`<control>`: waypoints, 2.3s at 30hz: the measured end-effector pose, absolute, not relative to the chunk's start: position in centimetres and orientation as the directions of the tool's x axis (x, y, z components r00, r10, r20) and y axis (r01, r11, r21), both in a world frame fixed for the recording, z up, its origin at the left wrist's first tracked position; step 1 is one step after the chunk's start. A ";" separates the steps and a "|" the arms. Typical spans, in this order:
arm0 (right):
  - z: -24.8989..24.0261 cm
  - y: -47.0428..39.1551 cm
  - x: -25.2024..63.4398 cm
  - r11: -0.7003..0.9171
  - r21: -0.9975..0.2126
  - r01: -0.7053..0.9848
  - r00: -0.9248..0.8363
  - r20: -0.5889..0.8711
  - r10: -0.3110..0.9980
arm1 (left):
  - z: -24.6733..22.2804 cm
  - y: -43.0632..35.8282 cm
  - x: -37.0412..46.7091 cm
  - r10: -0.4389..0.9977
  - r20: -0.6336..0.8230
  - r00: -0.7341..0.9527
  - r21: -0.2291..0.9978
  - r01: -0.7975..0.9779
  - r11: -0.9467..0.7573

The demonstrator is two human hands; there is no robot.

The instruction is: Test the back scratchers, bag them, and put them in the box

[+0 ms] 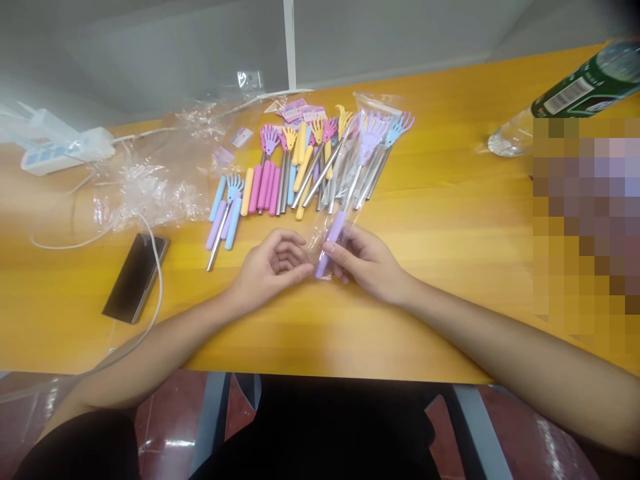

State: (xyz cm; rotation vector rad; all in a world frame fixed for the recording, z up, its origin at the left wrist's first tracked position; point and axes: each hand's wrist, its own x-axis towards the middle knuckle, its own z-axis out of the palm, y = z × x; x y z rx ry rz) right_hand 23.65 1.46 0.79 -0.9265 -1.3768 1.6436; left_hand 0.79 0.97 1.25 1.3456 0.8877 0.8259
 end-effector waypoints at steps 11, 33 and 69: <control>0.5 1.1 23.5 -0.094 -0.992 -0.079 -0.464 -0.047 0.885 | 2.2 0.9 0.7 0.886 -0.225 0.404 0.969 0.185 0.162; -0.3 2.5 24.2 -0.107 -0.943 -0.316 -0.153 -0.061 0.986 | 3.8 1.3 -0.2 0.616 -0.242 0.749 0.932 0.356 -0.067; 0.9 2.4 23.7 -0.100 -0.966 -0.237 -0.212 -0.049 0.976 | 4.4 2.0 -1.1 0.527 -0.358 0.771 0.918 0.395 0.047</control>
